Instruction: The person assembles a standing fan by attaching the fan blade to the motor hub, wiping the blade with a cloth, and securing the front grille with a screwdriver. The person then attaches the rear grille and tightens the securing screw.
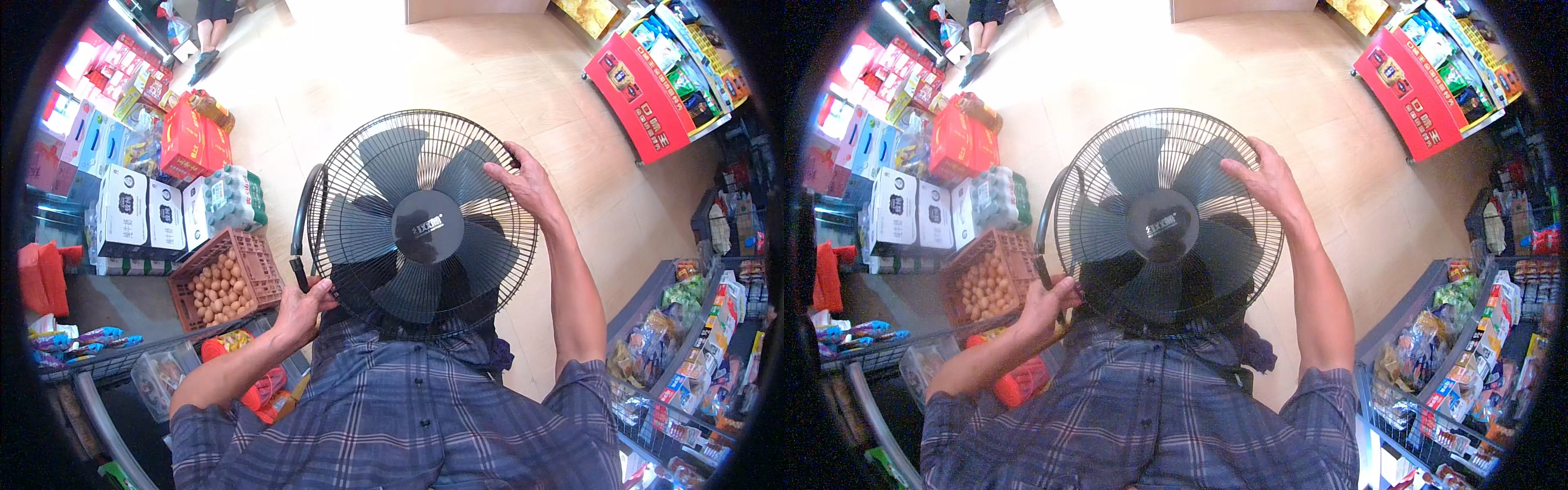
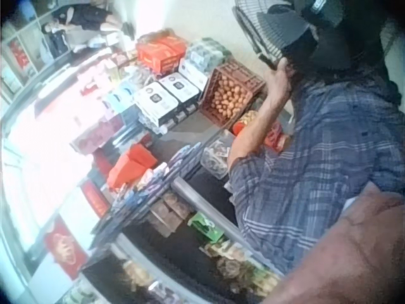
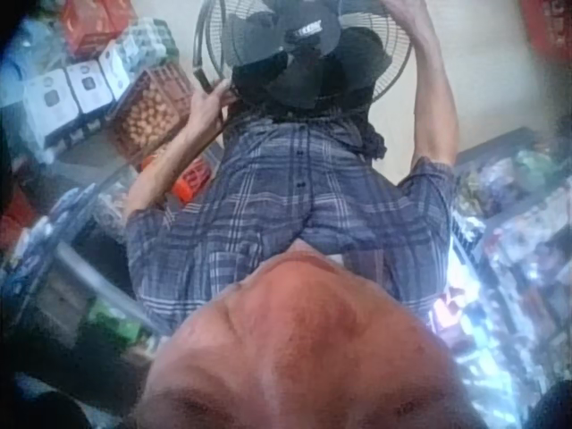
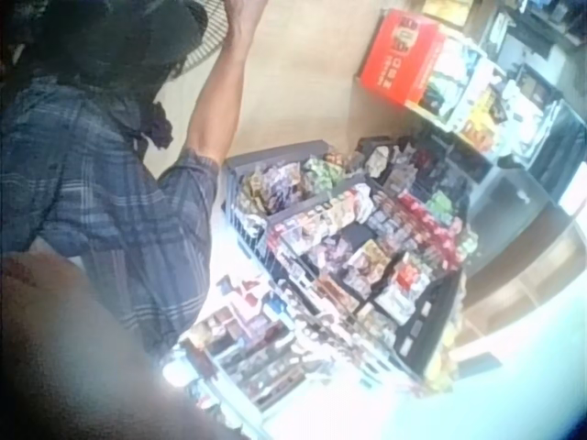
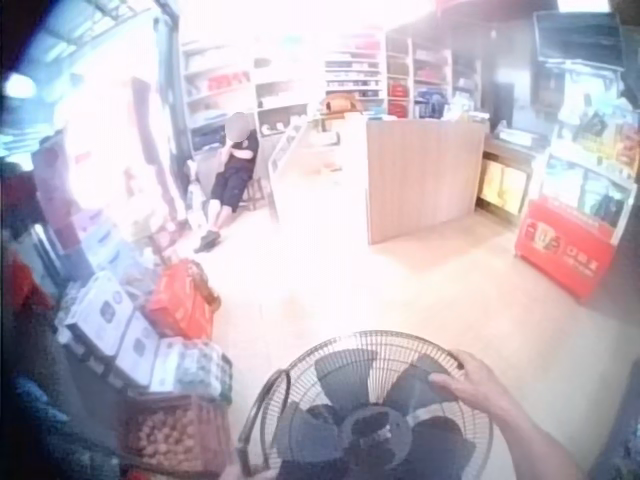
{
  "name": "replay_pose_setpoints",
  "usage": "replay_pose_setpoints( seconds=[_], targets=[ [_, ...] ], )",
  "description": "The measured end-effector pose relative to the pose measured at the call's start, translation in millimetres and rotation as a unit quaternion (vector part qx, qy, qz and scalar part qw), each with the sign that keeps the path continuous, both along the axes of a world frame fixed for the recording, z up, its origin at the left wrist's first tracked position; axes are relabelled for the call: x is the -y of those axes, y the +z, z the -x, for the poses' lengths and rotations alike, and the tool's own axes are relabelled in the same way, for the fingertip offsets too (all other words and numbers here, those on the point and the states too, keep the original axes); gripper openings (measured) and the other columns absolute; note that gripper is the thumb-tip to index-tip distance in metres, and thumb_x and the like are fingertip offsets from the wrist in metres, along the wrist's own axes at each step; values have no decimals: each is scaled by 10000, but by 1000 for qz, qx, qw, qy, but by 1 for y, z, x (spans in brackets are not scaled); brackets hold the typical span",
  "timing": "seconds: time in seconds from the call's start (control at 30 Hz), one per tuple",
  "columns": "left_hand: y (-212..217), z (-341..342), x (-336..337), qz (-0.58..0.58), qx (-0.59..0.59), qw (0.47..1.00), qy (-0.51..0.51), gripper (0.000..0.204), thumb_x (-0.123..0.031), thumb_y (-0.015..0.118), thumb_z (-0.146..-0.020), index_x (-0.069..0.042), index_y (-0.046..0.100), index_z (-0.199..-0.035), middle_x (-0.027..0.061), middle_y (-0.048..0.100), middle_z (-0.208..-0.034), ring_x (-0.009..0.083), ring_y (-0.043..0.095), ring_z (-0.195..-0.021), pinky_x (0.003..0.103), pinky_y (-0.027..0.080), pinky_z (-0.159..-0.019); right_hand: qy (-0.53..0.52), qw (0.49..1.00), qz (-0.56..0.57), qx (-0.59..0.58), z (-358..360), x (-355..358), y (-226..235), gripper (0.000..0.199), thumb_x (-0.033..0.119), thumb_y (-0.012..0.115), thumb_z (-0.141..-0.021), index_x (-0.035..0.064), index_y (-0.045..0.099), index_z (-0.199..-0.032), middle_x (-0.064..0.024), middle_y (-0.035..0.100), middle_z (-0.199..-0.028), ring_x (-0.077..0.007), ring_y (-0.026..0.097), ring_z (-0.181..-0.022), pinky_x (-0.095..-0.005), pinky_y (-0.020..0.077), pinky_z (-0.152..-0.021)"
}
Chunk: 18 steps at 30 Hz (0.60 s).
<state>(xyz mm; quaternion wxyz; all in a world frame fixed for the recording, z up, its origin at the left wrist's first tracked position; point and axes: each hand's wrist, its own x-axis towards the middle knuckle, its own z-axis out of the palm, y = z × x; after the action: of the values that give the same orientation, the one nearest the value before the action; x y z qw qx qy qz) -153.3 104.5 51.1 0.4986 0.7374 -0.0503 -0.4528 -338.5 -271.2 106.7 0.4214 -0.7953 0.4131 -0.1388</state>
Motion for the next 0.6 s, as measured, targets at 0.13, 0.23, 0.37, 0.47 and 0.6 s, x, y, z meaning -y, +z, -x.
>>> replay_pose_setpoints(
  seconds=[0.13, 0.23, 0.37, 0.47, 0.6],
  targets=[
    [5, 1, 1, 5, 20, 1000, -3, 358, -171, 599, -952, 113, 555, -1166, 157, 643, -1011, 211, 652, -854, 347, 559, -795, 3, 1000, 5, 7, 2, 2, -4, 858, 439, 743, -795, -102, 430, -1382, -323, 475, -1373, -387, 467, -1309, -434, 382, -1091],
    [1, -2, -3, 14, 30, 999, -12, 381, -174, 608, -949, 134, 549, -1165, 167, 645, -987, 206, 658, -831, 329, 562, -783, -16, 1000, -1, -11, 0, -6, 3, 867, 439, 751, -786, -111, 432, -1375, -319, 472, -1379, -384, 463, -1312, -430, 387, -1086],
    [4, -5, 0, -8, 30, 999, -26, 361, -161, 598, -953, 140, 560, -1150, 158, 647, -959, 202, 660, -835, 329, 561, -784, -20, 1000, 0, 23, 11, -6, -5, 855, 418, 753, -790, -121, 431, -1371, -312, 472, -1383, -377, 462, -1311, -422, 385, -1083],
    [-1, -15, -2, 22, 35, 998, -47, 317, -154, 590, -958, 130, 589, -1100, 140, 647, -935, 190, 653, -828, 321, 562, -777, -29, 999, 17, 25, 19, -9, -11, 835, 395, 751, -800, -119, 429, -1373, -307, 475, -1380, -374, 467, -1306, -411, 375, -1090],
    [2, -26, 2, 22, 34, 997, -65, 275, -144, 598, -955, 116, 612, -1042, 127, 636, -913, 177, 643, -809, 303, 567, -740, -62, 998, -20, 26, 31, -19, -14, 864, 391, 763, -794, -120, 401, -1389, -307, 431, -1419, -361, 430, -1339, -405, 348, -1114]
  ],
)
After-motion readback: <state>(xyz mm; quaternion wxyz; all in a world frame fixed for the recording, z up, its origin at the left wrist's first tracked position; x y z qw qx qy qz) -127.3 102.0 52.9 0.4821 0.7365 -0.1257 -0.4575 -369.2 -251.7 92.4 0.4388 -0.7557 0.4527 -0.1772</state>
